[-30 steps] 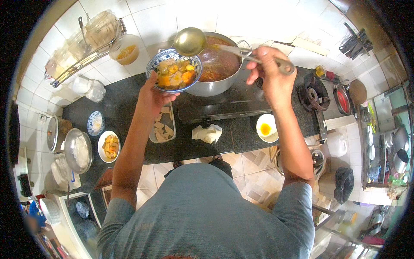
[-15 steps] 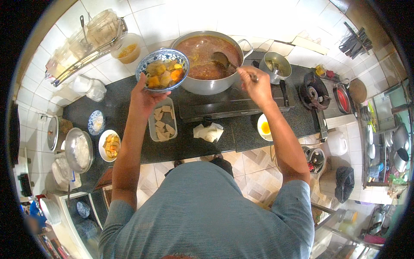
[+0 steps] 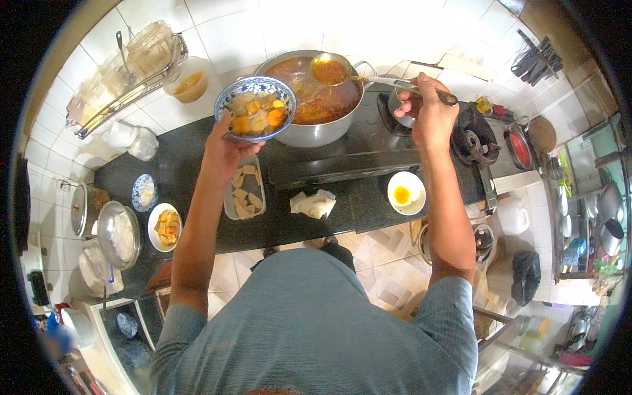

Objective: The person assembles two noodle bowls by adding tofu, a boiled egg, and various side dishes from metal containers using tongs. They then ladle broth from a large pot into each bowl and place the finished bowls on a counter.

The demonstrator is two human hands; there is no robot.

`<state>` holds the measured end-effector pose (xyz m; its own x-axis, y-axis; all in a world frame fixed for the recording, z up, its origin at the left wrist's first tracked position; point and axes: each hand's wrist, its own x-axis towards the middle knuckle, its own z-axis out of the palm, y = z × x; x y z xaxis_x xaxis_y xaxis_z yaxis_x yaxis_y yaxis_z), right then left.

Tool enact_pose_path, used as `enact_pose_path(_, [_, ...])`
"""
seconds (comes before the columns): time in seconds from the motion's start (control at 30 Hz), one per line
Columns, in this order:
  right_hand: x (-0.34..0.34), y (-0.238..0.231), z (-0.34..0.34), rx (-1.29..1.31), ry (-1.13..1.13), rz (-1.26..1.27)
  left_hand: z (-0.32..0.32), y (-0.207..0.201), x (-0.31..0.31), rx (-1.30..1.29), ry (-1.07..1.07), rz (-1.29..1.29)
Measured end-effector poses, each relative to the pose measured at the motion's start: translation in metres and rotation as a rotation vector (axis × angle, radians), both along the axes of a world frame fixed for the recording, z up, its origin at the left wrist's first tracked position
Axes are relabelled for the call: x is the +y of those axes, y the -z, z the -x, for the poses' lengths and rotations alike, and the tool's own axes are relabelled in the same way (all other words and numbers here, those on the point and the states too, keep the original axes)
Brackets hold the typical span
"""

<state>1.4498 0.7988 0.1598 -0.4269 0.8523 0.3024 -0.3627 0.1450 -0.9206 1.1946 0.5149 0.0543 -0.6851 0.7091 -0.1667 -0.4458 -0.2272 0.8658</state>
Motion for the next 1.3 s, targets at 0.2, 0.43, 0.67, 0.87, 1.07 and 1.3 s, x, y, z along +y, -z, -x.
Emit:
enact_pose_path(0.2, [-0.012, -0.023, -0.021, 0.024, -0.060, 0.002, -0.020, -0.003, 0.037, -0.086, 0.025, -0.124])
enact_pose_path(0.43, [-0.031, 0.006, -0.041, 0.006, -0.239, -0.002, -0.059, -0.003, 0.051, -0.112, 0.073, -0.076])
enact_pose_path(0.67, [-0.020, 0.012, -0.078, -0.016, -0.439, -0.515, -0.107, 0.001, 0.038, -0.115, 0.055, -0.118])
enact_pose_path(0.87, [-0.004, 0.041, -0.115, 0.081, -0.366, -0.144, -0.124, 0.028, 0.051, -0.143, 0.014, -0.172])
enact_pose_path(1.07, [0.046, 0.094, -0.198, 0.161, -0.140, 0.383, -0.144, 0.057, 0.054, -0.195, 0.050, -0.234])
enact_pose_path(1.3, [0.009, 0.186, -0.313, 0.000, 0.248, 0.475, -0.176, 0.064, -0.010, -0.224, -0.158, -0.199])
